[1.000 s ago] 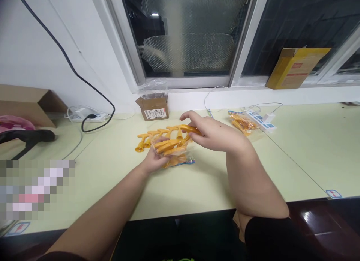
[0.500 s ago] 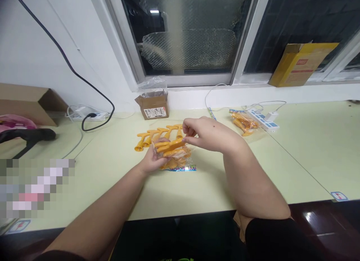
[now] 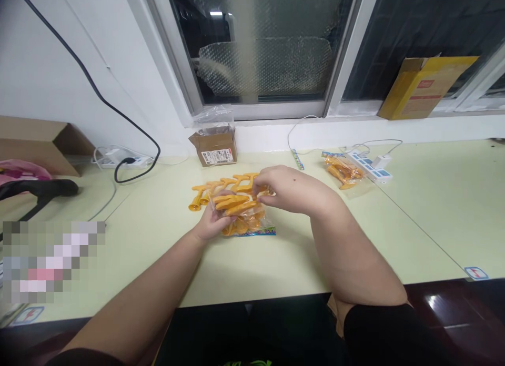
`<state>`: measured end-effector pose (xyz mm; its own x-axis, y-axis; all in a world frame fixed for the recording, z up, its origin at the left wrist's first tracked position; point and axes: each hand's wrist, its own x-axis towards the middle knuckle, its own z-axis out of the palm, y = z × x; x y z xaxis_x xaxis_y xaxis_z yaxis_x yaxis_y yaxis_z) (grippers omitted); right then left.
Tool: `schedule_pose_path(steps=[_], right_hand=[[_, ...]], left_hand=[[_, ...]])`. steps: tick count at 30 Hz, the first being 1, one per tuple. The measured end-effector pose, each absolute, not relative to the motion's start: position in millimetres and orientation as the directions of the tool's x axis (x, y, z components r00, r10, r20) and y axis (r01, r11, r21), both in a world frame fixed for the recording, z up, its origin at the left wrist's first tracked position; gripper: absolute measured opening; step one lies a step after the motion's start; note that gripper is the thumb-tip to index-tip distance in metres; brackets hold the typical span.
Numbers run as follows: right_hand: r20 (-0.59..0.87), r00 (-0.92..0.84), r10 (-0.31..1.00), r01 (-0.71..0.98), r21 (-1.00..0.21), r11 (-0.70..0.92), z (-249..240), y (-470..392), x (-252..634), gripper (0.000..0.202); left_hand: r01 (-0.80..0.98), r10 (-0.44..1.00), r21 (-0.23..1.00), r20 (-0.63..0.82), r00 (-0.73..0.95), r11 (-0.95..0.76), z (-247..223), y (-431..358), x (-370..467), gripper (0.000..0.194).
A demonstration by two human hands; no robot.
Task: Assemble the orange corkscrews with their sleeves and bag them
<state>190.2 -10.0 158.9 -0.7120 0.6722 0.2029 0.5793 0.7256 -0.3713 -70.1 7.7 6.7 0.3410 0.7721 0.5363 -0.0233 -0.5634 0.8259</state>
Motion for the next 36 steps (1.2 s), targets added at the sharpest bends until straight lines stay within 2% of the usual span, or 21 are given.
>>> schedule_pose_path(steps=[4,10,15,21,24,30,34,36], right_hand=[[0.271,-0.692,0.669,0.584,-0.336,0.739,160.9,-9.6,190.4,0.013],[0.242,-0.654,0.717,0.666,-0.266,0.697,166.6,-17.5,188.2,0.017],[0.318,-0.695,0.644,0.587,-0.265,0.765,165.1,-20.3,187.8,0.016],[0.188,-0.650,0.737,0.705,-0.213,0.676,164.1,-21.5,184.3,0.022],[0.211,-0.637,0.742,0.717,-0.193,0.670,166.3,-23.2,181.7,0.025],[0.286,-0.657,0.697,0.663,-0.220,0.716,169.0,-23.4,181.3,0.026],[0.338,-0.657,0.674,0.654,-0.189,0.733,170.6,-26.4,182.8,0.023],[0.299,-0.647,0.701,0.682,-0.185,0.708,170.3,-28.9,182.9,0.024]], left_hand=[[-0.017,0.752,0.813,0.547,0.367,-0.583,7.2,7.1,-70.2,0.046],[-0.033,0.782,0.832,0.533,0.322,-0.553,3.3,6.0,-70.4,0.053],[0.002,0.781,0.815,0.554,0.289,-0.579,4.2,6.2,-70.7,0.053],[-0.003,0.775,0.835,0.513,0.369,-0.551,10.0,2.2,-66.9,0.040],[-0.006,0.789,0.847,0.498,0.361,-0.532,11.7,2.0,-66.6,0.042],[-0.110,0.820,0.891,0.448,0.355,-0.440,13.2,5.0,-65.5,0.058],[-0.186,0.862,0.909,0.413,0.294,-0.372,14.4,6.1,-62.2,0.053],[-0.182,0.872,0.903,0.425,0.244,-0.389,14.2,7.0,-61.1,0.048]])
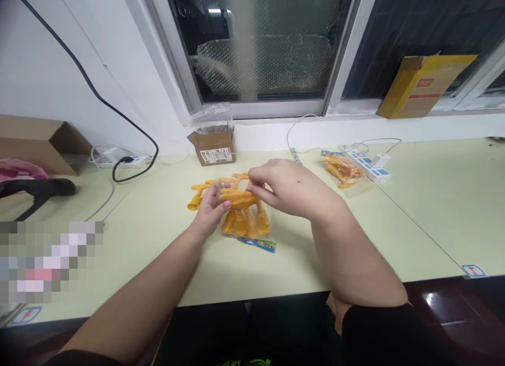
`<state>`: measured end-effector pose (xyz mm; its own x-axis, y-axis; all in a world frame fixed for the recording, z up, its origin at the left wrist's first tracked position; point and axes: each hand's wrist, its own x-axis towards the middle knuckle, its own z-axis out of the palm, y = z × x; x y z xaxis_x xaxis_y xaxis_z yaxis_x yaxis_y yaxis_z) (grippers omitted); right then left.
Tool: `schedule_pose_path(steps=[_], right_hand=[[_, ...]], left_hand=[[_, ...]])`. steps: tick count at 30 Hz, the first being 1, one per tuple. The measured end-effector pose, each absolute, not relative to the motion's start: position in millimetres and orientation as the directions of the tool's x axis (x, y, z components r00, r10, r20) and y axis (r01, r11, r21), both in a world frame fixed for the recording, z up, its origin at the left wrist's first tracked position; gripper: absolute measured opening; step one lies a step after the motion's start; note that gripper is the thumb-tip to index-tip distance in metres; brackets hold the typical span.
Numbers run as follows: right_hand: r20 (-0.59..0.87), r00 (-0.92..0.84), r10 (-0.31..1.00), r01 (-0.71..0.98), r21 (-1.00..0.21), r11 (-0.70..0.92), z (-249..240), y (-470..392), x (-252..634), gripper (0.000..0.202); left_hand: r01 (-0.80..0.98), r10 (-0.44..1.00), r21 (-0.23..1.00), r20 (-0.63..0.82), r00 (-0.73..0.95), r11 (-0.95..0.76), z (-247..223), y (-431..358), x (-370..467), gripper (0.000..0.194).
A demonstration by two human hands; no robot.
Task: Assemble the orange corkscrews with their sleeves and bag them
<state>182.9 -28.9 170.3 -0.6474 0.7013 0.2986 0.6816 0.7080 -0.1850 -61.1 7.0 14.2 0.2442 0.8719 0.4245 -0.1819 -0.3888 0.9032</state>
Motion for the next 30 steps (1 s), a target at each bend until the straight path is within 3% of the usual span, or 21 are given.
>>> schedule_pose_path(steps=[5,9,15,19,21,23,25,27,30], right_hand=[[0.038,-0.615,0.788,0.771,-0.184,0.610,164.5,-28.5,180.0,0.017],[0.043,-0.572,0.819,0.799,-0.195,0.569,162.0,-24.4,177.8,0.007],[0.036,-0.523,0.852,0.840,-0.149,0.522,162.8,-27.6,177.5,0.024],[0.121,-0.560,0.820,0.795,-0.202,0.573,165.8,-31.6,180.1,0.023],[0.289,-0.557,0.779,0.736,-0.263,0.623,166.8,-27.1,184.0,0.016],[0.532,-0.421,0.734,0.694,-0.332,0.639,163.5,-12.9,189.5,0.012],[0.700,-0.172,0.693,0.679,-0.426,0.598,151.6,11.7,195.1,0.016],[0.685,-0.038,0.727,0.668,-0.524,0.529,129.5,41.8,198.1,0.018],[0.436,-0.173,0.883,0.719,-0.557,0.416,84.3,79.7,193.0,0.015]], left_hand=[[-0.177,0.851,0.880,0.473,0.229,-0.441,11.8,7.7,-57.9,0.035],[-0.174,0.854,0.878,0.476,0.213,-0.446,11.0,5.6,-56.1,0.032],[-0.180,0.833,0.860,0.507,0.219,-0.477,10.8,5.5,-54.5,0.028],[-0.172,0.837,0.858,0.511,0.194,-0.484,13.3,6.0,-56.6,0.030],[-0.183,0.845,0.856,0.511,0.158,-0.483,16.7,6.5,-59.4,0.032],[-0.199,0.856,0.852,0.508,0.095,-0.484,20.5,7.5,-62.8,0.034],[-0.213,0.869,0.854,0.493,0.035,-0.475,22.8,9.6,-66.1,0.033],[-0.222,0.881,0.858,0.472,-0.019,-0.464,22.4,12.4,-68.5,0.032],[-0.233,0.906,0.877,0.419,-0.055,-0.419,16.6,16.5,-68.8,0.032]])
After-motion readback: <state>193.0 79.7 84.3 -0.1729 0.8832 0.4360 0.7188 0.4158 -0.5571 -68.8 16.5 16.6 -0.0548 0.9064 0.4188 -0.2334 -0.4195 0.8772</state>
